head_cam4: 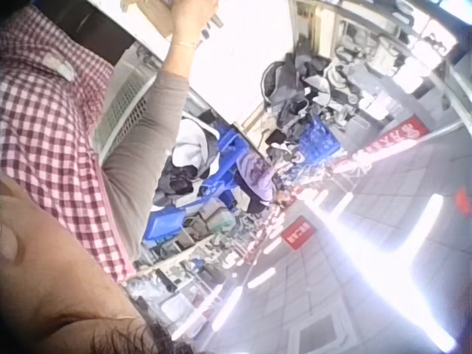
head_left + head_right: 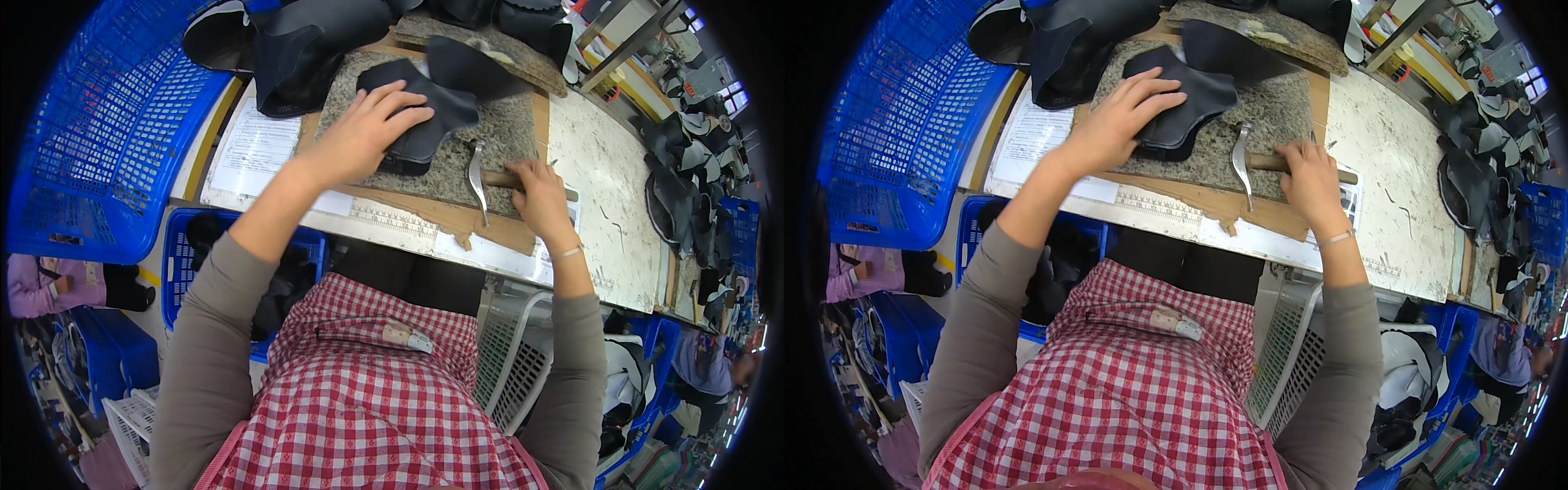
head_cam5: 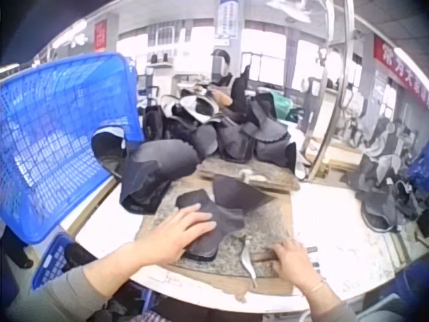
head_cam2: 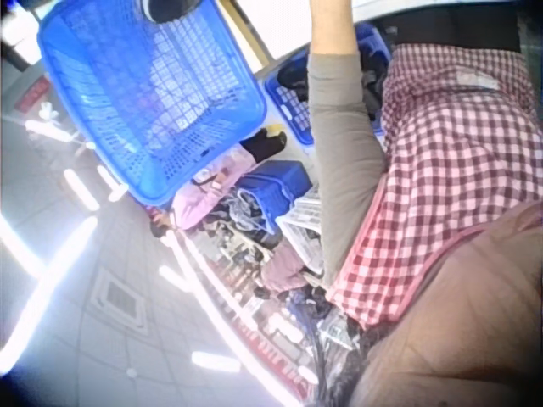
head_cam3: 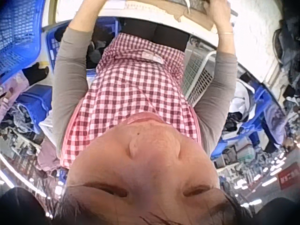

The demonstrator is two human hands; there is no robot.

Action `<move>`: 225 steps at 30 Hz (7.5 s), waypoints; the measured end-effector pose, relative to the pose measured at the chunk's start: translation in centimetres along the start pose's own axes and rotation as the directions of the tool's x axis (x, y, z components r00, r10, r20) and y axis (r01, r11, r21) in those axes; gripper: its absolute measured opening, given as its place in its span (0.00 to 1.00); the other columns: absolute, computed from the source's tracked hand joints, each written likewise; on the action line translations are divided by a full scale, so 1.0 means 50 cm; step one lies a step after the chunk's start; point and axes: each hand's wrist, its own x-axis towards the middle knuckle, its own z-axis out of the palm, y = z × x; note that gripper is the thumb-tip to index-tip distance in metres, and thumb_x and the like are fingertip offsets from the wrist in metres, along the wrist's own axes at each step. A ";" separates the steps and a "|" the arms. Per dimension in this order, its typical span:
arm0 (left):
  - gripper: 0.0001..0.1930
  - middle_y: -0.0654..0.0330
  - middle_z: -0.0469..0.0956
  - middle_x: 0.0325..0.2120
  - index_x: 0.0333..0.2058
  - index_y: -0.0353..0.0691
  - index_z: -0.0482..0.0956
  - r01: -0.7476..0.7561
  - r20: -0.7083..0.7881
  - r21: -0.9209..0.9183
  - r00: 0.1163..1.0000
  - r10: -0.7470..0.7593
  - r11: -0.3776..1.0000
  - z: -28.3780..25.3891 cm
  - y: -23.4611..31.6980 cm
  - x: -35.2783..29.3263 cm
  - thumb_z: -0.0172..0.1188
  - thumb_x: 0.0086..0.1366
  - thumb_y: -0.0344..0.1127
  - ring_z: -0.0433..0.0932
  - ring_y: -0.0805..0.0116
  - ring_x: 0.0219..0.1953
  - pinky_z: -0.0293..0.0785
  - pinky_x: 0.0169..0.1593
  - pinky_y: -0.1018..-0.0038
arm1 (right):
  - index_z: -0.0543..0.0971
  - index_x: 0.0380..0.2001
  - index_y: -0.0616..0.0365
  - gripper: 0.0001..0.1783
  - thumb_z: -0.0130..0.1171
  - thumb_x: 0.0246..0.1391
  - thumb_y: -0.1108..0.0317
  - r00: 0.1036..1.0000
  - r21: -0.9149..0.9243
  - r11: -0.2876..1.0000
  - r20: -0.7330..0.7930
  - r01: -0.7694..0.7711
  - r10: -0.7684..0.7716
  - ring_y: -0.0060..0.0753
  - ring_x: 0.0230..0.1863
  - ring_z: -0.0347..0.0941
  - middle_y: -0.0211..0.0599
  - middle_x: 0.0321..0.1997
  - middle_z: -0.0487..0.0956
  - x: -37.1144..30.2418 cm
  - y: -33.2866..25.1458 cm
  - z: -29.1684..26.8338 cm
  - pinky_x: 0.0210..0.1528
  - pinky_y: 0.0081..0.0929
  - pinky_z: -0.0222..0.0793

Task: The person assembles shoe components by hand, repeatedly picking up black and white shoe parts, aligning edges, and pressing them together. The person turns the parts over and places them on the workbench or into a nearby basket after each assembly.

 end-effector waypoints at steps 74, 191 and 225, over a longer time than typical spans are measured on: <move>0.13 0.48 0.86 0.31 0.36 0.36 0.87 0.282 -0.274 0.588 0.951 -0.141 0.758 -0.303 0.165 0.272 0.61 0.56 0.36 0.86 0.45 0.37 0.82 0.41 0.58 | 0.74 0.45 0.65 0.15 0.56 0.70 0.61 0.969 0.324 0.921 -0.044 -0.215 0.242 0.62 0.26 0.77 0.54 0.23 0.77 -0.065 -0.244 -0.237 0.27 0.43 0.71; 0.28 0.45 0.84 0.44 0.66 0.58 0.72 0.175 -0.325 -0.112 0.924 -0.203 0.978 0.068 0.011 0.079 0.64 0.68 0.49 0.83 0.46 0.51 0.75 0.58 0.54 | 0.72 0.42 0.71 0.22 0.54 0.71 0.56 0.942 0.155 0.934 0.154 -0.321 0.298 0.68 0.26 0.77 0.60 0.22 0.79 -0.067 -0.193 0.030 0.28 0.52 0.73; 0.36 0.42 0.84 0.33 0.75 0.47 0.51 -0.013 0.285 0.182 0.958 -0.040 0.983 0.027 0.085 0.144 0.53 0.75 0.48 0.85 0.43 0.34 0.80 0.39 0.52 | 0.73 0.42 0.67 0.21 0.52 0.72 0.55 0.891 0.160 0.878 0.141 -0.451 0.432 0.69 0.29 0.79 0.63 0.23 0.79 -0.067 -0.148 -0.027 0.31 0.56 0.73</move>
